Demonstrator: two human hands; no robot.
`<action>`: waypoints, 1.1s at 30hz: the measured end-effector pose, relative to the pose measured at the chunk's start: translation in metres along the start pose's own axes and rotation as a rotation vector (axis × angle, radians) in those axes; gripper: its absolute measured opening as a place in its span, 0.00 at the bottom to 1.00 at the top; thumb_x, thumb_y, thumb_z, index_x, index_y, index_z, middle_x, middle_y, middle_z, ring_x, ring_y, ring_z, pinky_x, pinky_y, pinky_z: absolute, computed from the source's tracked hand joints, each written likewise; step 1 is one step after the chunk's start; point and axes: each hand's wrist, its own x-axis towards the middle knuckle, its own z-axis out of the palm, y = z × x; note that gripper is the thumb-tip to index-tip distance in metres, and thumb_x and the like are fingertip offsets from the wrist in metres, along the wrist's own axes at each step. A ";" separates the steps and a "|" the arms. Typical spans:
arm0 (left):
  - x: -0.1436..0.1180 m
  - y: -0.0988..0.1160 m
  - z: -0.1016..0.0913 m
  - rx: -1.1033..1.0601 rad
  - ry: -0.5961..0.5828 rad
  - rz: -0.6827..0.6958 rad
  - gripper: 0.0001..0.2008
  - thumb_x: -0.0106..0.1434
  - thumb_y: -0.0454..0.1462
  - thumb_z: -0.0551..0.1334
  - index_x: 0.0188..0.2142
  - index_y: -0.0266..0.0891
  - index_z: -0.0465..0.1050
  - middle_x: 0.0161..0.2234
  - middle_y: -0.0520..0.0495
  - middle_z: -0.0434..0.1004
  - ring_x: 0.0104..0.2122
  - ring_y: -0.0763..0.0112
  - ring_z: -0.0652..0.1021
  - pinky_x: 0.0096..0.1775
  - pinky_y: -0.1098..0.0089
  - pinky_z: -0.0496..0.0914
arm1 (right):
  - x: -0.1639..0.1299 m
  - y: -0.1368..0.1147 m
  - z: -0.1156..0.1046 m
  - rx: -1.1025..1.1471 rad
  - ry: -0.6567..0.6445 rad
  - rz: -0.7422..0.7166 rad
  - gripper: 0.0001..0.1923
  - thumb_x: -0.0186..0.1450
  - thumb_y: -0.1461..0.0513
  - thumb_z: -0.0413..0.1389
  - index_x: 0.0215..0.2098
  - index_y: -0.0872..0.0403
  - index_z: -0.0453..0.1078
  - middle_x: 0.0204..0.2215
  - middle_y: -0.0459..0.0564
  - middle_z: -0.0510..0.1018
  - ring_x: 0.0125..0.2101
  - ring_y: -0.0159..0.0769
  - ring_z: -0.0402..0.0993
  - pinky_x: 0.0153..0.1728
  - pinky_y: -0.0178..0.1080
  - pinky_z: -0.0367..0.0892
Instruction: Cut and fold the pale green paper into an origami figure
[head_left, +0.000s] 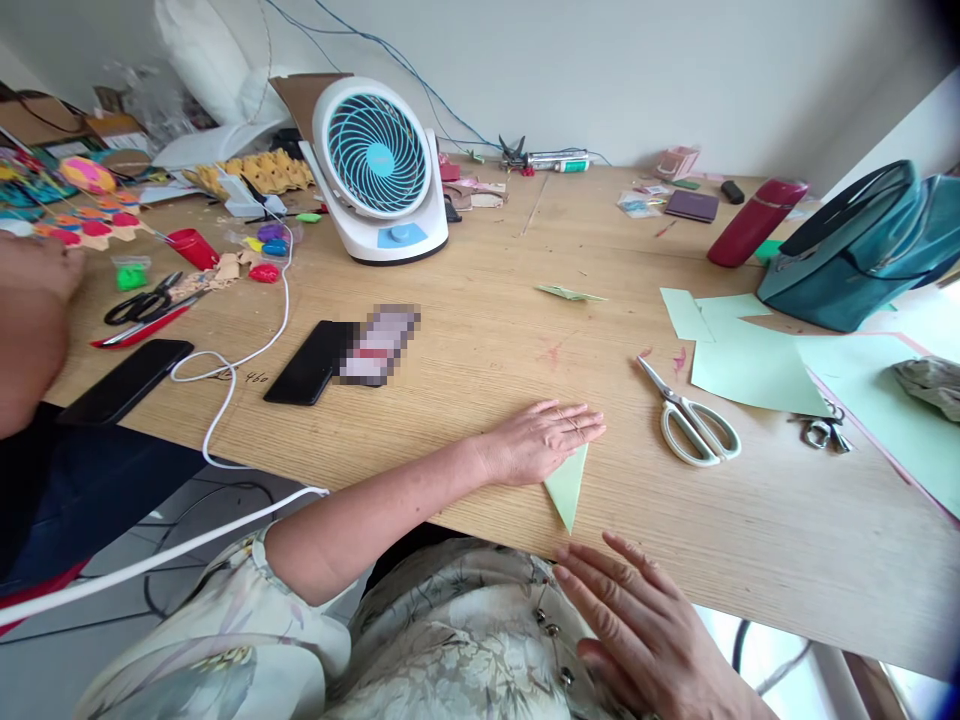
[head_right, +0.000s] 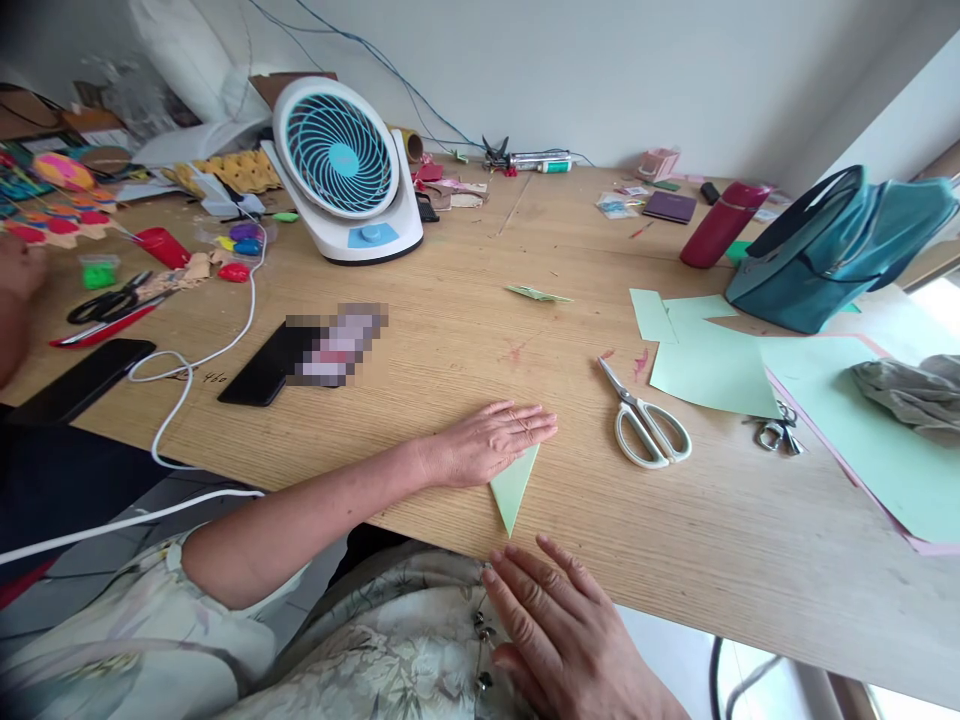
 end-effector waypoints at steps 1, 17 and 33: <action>0.000 0.000 0.000 0.000 -0.001 0.002 0.26 0.72 0.35 0.44 0.68 0.37 0.49 0.69 0.49 0.49 0.68 0.67 0.51 0.65 0.62 0.47 | 0.003 0.003 -0.002 0.028 0.029 0.047 0.29 0.70 0.59 0.52 0.66 0.63 0.55 0.59 0.59 0.71 0.61 0.46 0.62 0.62 0.52 0.57; 0.000 0.001 0.003 -0.033 0.032 -0.017 0.27 0.71 0.34 0.45 0.68 0.35 0.48 0.69 0.46 0.51 0.68 0.68 0.52 0.65 0.62 0.47 | 0.027 0.018 0.016 -0.091 -0.129 0.291 0.37 0.72 0.53 0.46 0.70 0.64 0.41 0.68 0.64 0.52 0.68 0.50 0.45 0.64 0.58 0.50; 0.001 -0.001 0.003 0.026 0.033 0.003 0.25 0.73 0.36 0.43 0.68 0.37 0.48 0.69 0.48 0.50 0.68 0.68 0.52 0.65 0.63 0.48 | 0.024 0.022 0.002 0.113 0.098 0.214 0.19 0.69 0.67 0.50 0.58 0.59 0.65 0.53 0.59 0.75 0.53 0.42 0.72 0.59 0.51 0.62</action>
